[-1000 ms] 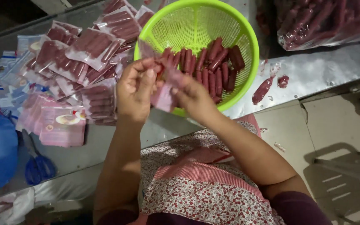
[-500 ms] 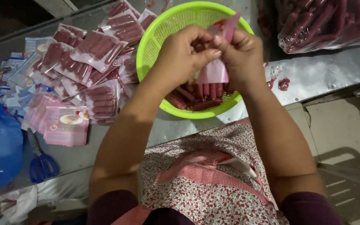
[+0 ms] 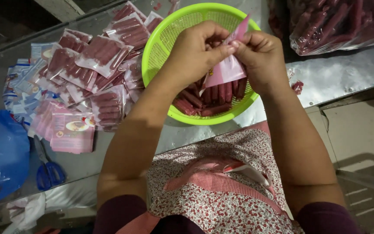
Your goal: Manually picking up small sausages from a basket and placing them into plastic bags for packaging.
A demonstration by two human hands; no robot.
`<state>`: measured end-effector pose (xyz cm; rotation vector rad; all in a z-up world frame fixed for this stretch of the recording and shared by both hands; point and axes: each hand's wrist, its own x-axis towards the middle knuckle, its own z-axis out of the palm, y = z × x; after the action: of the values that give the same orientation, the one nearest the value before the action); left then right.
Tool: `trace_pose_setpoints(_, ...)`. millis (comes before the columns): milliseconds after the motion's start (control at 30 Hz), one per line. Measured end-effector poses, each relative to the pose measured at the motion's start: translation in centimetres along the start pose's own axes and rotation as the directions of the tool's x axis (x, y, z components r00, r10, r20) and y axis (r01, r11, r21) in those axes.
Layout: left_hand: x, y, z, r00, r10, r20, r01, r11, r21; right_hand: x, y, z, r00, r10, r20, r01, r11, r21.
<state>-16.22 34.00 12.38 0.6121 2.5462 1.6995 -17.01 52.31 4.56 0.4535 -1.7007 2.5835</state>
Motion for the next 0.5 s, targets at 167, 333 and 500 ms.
trace_pose_setpoints(167, 1.1, -0.5, 0.2, 0.996, 0.076, 0.043, -0.074, 0.996, -0.042, 0.2, 0.2, -0.5, 0.998, 0.048, -0.048, -0.045, 0.997, 0.055)
trace_pose_setpoints(333, 1.8, -1.5, 1.0, 0.983, 0.179, -0.028, -0.18, 0.983, -0.028, 0.1, 0.6, -0.7, 0.992, 0.129, 0.011, -0.128, 0.973, 0.192)
trace_pose_setpoints(500, 3.0, -3.6, 0.3, 0.956, 0.138, -0.26, -0.135, 0.99, 0.03, 0.0, 0.4, -2.4, 0.951, 0.171, -0.259, -0.162, 0.985, 0.057)
